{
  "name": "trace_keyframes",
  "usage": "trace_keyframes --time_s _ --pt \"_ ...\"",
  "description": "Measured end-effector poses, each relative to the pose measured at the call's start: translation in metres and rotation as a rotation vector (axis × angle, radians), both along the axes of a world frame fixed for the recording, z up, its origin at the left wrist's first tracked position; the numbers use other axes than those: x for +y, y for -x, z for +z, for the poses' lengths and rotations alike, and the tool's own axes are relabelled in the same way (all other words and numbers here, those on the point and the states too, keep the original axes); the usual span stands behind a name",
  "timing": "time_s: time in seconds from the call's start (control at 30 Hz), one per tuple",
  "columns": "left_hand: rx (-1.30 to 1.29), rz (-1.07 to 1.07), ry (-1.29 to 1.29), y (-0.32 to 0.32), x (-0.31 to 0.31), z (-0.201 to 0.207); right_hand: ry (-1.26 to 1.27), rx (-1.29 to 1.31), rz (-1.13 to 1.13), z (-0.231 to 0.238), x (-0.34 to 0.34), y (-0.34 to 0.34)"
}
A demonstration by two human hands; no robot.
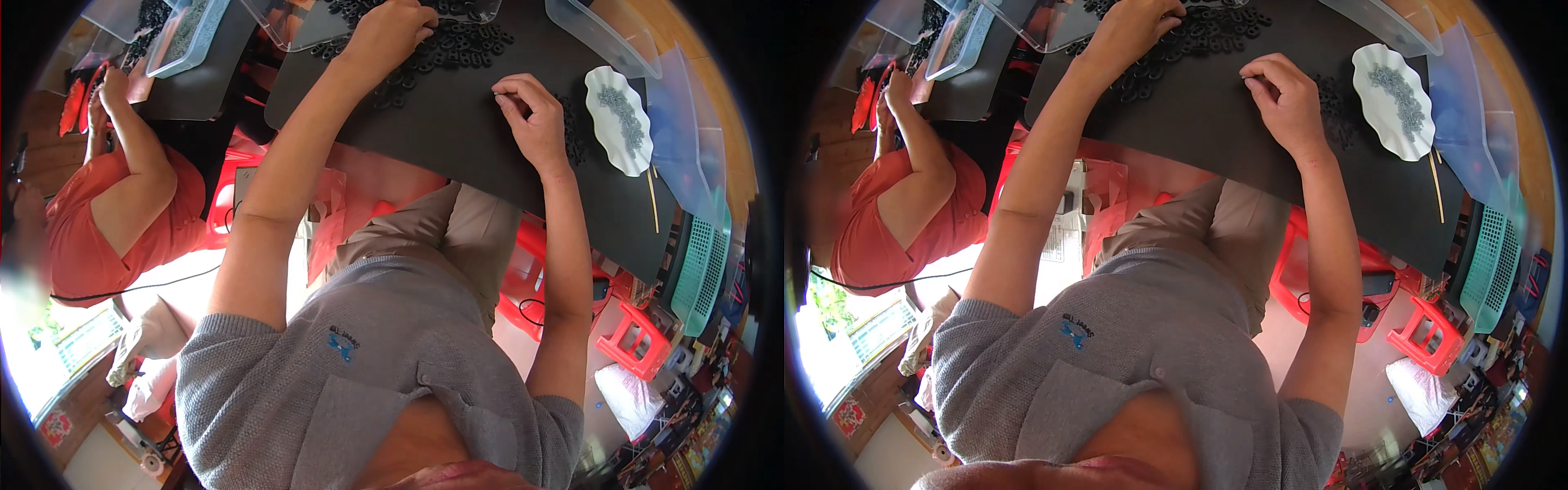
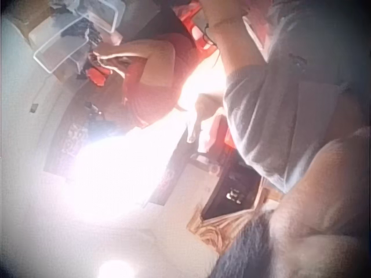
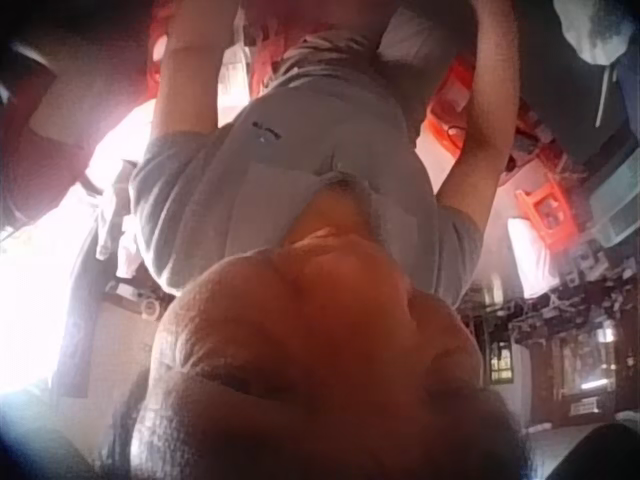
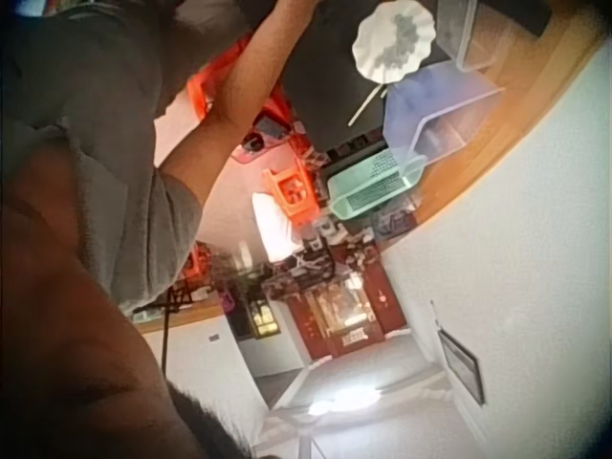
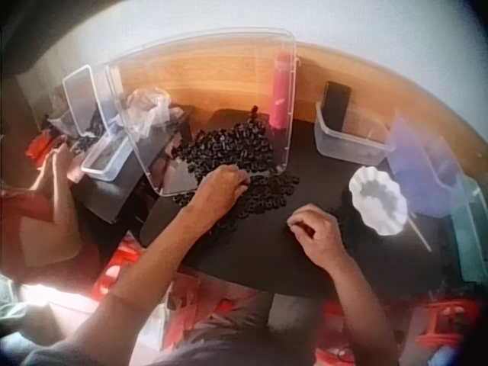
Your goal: The person repeatedly picks up plastic cord lock components from the desk and inserts small metal springs from a dish into them by hand to assemble them.
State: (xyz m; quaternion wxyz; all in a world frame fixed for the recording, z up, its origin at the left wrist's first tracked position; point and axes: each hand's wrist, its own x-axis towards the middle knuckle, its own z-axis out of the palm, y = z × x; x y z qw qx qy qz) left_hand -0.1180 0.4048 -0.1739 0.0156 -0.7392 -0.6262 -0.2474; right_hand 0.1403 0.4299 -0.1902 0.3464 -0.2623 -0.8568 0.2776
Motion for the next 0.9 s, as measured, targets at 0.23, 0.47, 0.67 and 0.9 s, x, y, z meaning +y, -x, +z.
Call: trace_keyframes --time_s 0.23,0.47,0.67,0.9 --pt "-0.269 -0.062 -0.112 -0.006 -0.002 0.010 0.032 0.036 -0.051 0.000 -0.001 0.000" --pt "-1.414 -0.322 0.317 -0.046 0.011 -0.020 0.346 0.199 -0.006 -0.005 0.001 0.001" --pt "-1.493 -0.324 0.424 -0.061 0.007 -0.036 0.369 0.224 -0.065 -0.007 0.004 -0.002" --pt "-1.471 -0.317 0.444 -0.063 0.002 -0.034 0.405 0.280 -0.069 -0.009 0.004 -0.001"
